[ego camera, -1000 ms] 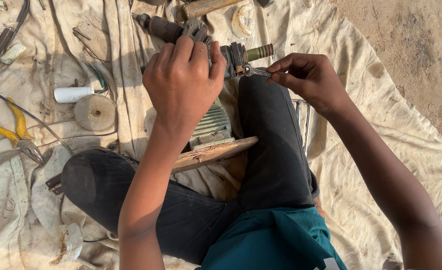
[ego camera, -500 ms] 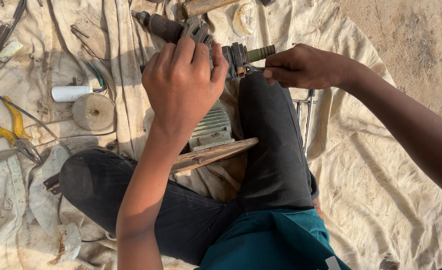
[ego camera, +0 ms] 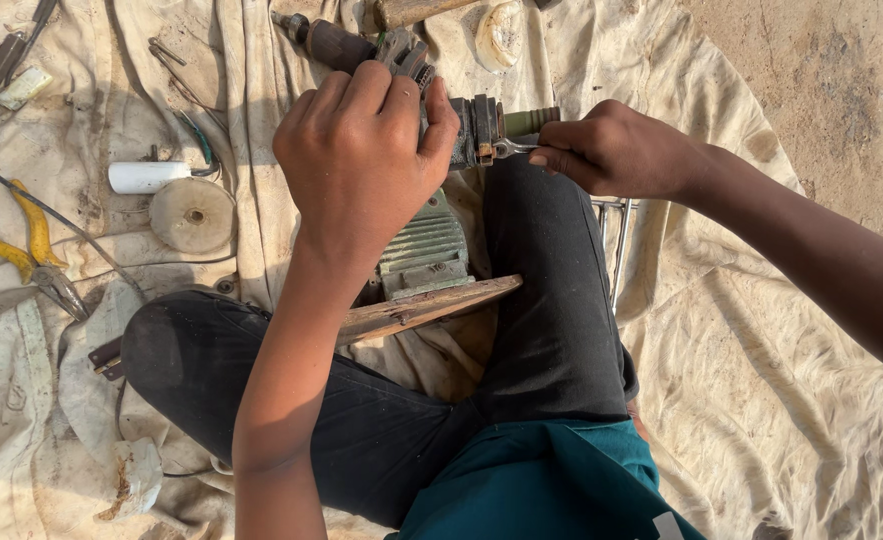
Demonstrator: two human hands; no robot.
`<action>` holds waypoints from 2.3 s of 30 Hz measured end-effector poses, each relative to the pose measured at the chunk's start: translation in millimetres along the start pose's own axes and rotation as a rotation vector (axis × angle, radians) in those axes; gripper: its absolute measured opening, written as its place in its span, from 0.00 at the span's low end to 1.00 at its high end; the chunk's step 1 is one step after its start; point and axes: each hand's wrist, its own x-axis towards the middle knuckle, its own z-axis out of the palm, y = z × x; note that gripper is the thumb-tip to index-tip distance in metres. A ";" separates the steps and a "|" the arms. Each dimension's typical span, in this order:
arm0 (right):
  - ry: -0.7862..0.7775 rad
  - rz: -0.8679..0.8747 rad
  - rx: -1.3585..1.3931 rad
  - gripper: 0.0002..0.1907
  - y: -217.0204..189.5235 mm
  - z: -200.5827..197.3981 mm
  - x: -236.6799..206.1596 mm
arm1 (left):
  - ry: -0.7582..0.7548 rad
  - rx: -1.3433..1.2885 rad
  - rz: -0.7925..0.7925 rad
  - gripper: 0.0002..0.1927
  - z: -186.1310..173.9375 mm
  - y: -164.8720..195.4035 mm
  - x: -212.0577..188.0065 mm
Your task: The person disassembles a small electric motor by hammering out the rotor, then uses pliers to remove copper wire from the stator. They later reassemble the motor by inserting the rotor back into the stator and tightening a bolt with a wrench.
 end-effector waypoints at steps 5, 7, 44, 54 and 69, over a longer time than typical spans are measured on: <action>0.073 -0.034 -0.309 0.13 -5.0 14.3 -15.1 | 0.006 0.027 0.013 0.15 -0.3 -2.8 0.6; 0.130 -0.078 -0.459 0.11 -7.3 15.7 -16.8 | 0.009 0.026 0.020 0.14 -1.0 -2.4 0.3; 0.201 0.530 0.653 0.28 -79.3 -55.1 49.0 | -0.006 -0.018 0.017 0.15 -5.9 -3.0 0.2; 0.355 0.762 0.775 0.28 -62.3 -30.2 52.4 | -0.021 -0.021 0.028 0.14 -5.3 -3.2 1.0; 0.281 0.729 0.627 0.27 -70.8 -42.3 64.8 | -0.033 -0.019 0.045 0.12 -5.4 -3.5 2.2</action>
